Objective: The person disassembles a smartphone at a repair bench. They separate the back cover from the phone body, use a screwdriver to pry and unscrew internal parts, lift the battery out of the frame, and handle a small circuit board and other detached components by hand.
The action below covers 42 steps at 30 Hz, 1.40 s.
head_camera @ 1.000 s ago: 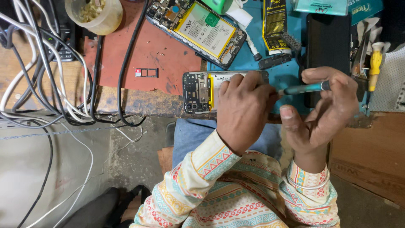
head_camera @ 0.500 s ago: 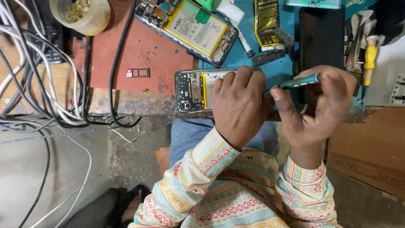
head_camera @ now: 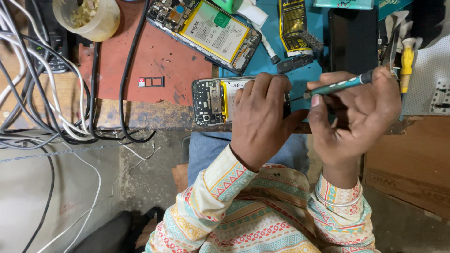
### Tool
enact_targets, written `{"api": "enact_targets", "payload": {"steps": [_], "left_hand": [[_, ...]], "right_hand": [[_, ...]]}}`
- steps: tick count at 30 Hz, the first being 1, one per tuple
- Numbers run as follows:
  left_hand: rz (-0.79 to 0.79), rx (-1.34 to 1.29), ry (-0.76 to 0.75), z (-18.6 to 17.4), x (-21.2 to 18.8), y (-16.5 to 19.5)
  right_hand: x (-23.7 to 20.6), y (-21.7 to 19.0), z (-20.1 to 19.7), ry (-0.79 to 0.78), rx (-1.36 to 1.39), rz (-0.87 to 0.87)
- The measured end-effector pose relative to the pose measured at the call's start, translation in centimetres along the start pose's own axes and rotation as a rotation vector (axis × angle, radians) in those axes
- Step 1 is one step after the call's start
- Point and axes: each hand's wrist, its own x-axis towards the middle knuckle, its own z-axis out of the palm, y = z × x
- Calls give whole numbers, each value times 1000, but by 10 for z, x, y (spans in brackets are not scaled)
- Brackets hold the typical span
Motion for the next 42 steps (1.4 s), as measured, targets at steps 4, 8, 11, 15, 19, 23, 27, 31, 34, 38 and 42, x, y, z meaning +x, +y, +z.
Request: {"api": "enact_targets", "payload": {"steps": [4, 8, 11, 15, 19, 23, 27, 31, 34, 38, 42], "left_hand": [[39, -8, 5, -6, -1, -2], [39, 9, -9, -5, 1, -1], [46, -35, 41, -7, 3, -1], [73, -23, 100, -33, 2, -15], [59, 288, 273, -86, 5, -53], [-2, 477, 321, -127, 8, -88], [-2, 479, 336, -138, 9, -100], [7, 498, 334, -136, 7, -101], [-50, 468, 322, -133, 6, -103], [-59, 511, 303, -132, 5, -106], [-17, 513, 310, -133, 5, -104]], "right_hand": [[-2, 0, -4, 2, 11, -7], [-7, 0, -5, 36, 42, 23], [-9, -1, -7, 99, 101, 63], [-10, -3, -11, 81, 82, 68], [-8, -3, -8, -17, 53, -37], [-7, -3, -5, -26, 44, -77], [-16, -11, -8, 5, 36, 35], [-21, -11, -10, -12, 62, 43], [-21, -8, -10, -24, 56, 0], [-19, -6, -10, -31, 39, -21], [-16, -9, -11, -51, 38, -44]]}}
